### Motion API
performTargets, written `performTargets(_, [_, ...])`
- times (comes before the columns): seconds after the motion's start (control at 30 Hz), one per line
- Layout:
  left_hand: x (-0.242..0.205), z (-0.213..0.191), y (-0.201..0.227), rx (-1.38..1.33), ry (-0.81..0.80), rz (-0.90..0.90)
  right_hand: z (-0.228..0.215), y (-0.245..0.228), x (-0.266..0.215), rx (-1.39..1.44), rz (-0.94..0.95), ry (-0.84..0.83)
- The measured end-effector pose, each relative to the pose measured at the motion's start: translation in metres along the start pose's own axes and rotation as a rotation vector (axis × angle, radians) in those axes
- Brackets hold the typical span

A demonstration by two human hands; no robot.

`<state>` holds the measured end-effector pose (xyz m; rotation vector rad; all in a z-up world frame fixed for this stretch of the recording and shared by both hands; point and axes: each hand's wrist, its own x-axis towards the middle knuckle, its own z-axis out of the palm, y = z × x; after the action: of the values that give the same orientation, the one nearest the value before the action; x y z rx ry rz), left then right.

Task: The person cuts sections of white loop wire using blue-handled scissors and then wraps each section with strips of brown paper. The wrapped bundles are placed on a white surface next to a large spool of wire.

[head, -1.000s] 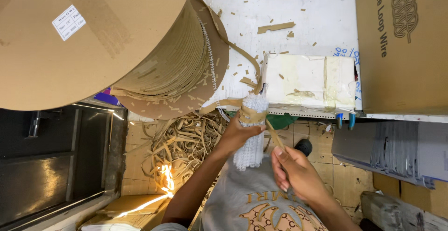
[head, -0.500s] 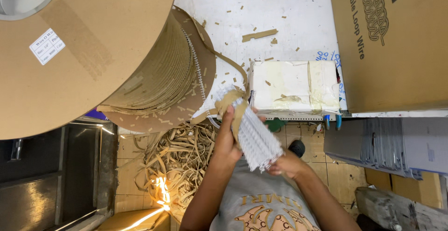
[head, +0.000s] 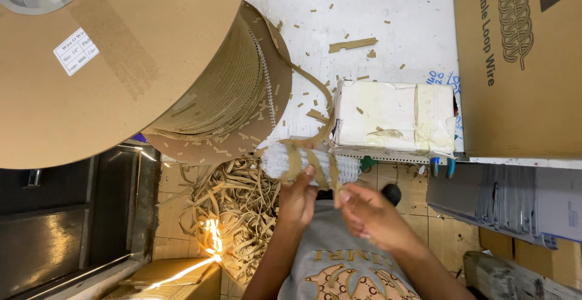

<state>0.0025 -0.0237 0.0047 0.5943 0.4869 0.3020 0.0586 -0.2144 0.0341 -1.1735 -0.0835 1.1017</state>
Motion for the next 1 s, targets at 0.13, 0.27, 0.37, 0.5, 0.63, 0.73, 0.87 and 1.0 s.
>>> performTargets(0.13, [0.013,-0.032,-0.017,-0.46,0.108,-0.118,0.027,0.021,0.01,0.047,0.193,-0.09])
performTargets(0.27, [0.002,0.004,0.001,-0.368,-0.02,-0.204,-0.03,0.056,0.027,0.078,0.051,-0.17])
performTargets(0.37, [-0.001,0.003,-0.006,-0.494,-0.072,-0.406,-0.039,0.046,0.029,-0.041,0.094,-0.11])
performTargets(0.5, [-0.007,-0.009,-0.008,-0.201,0.077,-0.277,-0.024,0.008,0.019,-0.418,0.003,-0.049])
performTargets(0.63, [-0.023,-0.037,-0.003,-0.076,-0.043,-0.277,-0.004,-0.023,0.016,-0.713,-0.065,-0.013])
performTargets(0.73, [-0.035,-0.049,0.005,0.004,0.116,-0.263,-0.006,-0.029,0.024,-0.858,-0.084,-0.022])
performTargets(0.87, [-0.047,-0.056,0.016,-0.035,0.132,-0.136,-0.011,-0.035,0.057,-0.886,-0.327,-0.059])
performTargets(1.0, [-0.052,-0.068,0.022,-0.128,0.294,-0.103,0.026,-0.05,0.123,-1.193,-0.399,-0.034])
